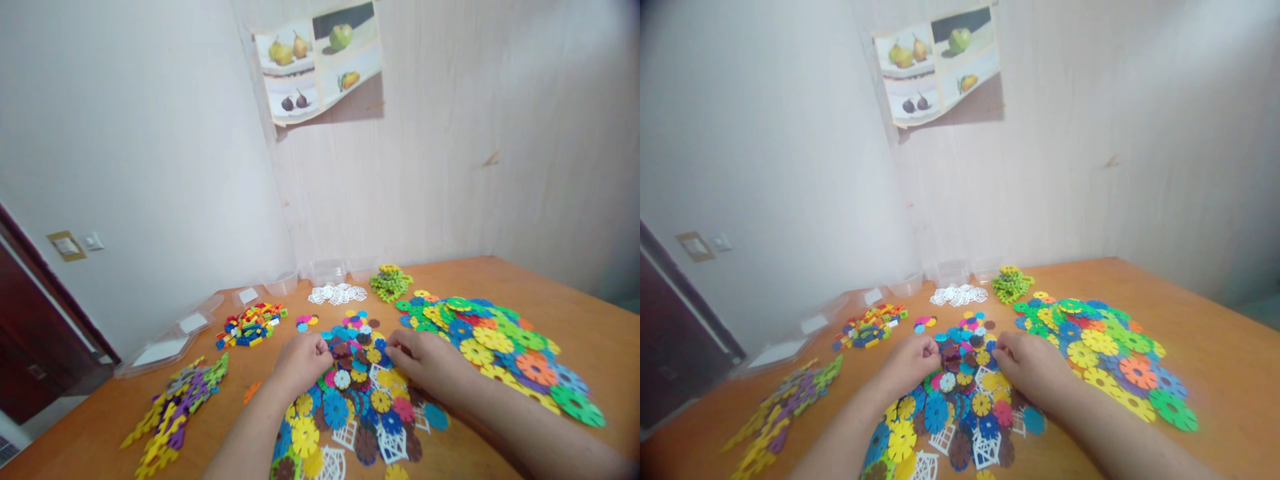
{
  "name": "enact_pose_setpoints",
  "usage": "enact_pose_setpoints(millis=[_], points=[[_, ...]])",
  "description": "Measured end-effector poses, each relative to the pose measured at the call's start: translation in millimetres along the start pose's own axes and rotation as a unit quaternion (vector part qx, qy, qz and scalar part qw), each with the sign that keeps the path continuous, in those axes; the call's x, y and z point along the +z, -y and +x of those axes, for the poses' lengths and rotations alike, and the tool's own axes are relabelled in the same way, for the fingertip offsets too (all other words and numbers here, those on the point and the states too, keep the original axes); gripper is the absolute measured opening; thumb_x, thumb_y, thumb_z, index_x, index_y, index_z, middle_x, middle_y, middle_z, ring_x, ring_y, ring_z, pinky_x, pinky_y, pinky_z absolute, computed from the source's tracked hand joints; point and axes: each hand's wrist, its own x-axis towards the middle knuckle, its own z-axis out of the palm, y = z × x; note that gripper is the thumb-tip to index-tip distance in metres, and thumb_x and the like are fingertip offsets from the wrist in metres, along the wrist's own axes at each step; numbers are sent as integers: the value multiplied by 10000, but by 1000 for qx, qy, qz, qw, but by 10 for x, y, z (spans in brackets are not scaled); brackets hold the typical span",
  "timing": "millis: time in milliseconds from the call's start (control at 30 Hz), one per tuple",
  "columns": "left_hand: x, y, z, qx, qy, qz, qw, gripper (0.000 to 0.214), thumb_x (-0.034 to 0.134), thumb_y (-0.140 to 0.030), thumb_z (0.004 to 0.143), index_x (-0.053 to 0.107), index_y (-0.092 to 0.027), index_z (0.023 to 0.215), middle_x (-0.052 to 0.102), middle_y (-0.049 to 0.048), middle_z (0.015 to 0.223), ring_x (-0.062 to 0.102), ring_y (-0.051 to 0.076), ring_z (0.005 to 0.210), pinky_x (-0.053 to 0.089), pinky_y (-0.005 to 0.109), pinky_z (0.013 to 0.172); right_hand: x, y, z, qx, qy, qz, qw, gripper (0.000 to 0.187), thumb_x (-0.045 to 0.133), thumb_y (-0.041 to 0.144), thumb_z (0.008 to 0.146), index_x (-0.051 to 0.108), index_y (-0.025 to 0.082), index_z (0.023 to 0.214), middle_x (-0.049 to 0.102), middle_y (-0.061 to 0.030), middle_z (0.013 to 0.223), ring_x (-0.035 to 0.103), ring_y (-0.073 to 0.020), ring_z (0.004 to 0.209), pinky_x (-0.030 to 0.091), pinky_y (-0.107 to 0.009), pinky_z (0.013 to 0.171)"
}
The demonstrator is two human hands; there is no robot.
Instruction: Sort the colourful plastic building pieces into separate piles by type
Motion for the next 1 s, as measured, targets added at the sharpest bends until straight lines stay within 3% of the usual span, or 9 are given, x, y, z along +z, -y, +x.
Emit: enact_pose_setpoints(millis=[167,367,567,733,1000], points=[[-139,-6,-42,-40,48,-113,992,179,513,-322,743,541,-178,641,444,-46,582,389,106,559,238,227,510,-4,6,3,3,-2,2,1000,259,468,371,915,683,231,883,703,-41,830,620,-177,745,302,-248,585],[-177,-27,-61,-38,71,-147,986,234,525,-378,762,556,-169,662,435,-52,585,368,103,560,253,225,504,15,15,16,-3,-6,4,1000,266,457,375,919,675,233,868,695,-38,800,621,-180,735,300,-251,584],[-37,21,-75,-38,66,-155,985,259,633,-429,700,578,-178,673,511,-40,580,405,107,561,258,210,518,22,1,6,-6,-8,11,1000,256,458,371,916,675,244,863,698,-26,803,621,-173,726,298,-249,581],[56,31,-58,-49,71,-164,983,186,649,-353,678,584,-181,653,521,-34,556,430,114,553,263,215,521,22,-2,-1,-8,-4,15,1000,254,466,362,913,680,238,856,700,-28,789,626,-174,727,304,-252,585],[-165,-117,-90,-58,29,-209,976,210,602,-369,749,573,-162,732,495,-40,648,412,111,612,296,227,557,11,34,5,-11,8,16,1000,262,457,352,918,684,230,867,701,-35,794,630,-176,729,336,-254,597]])
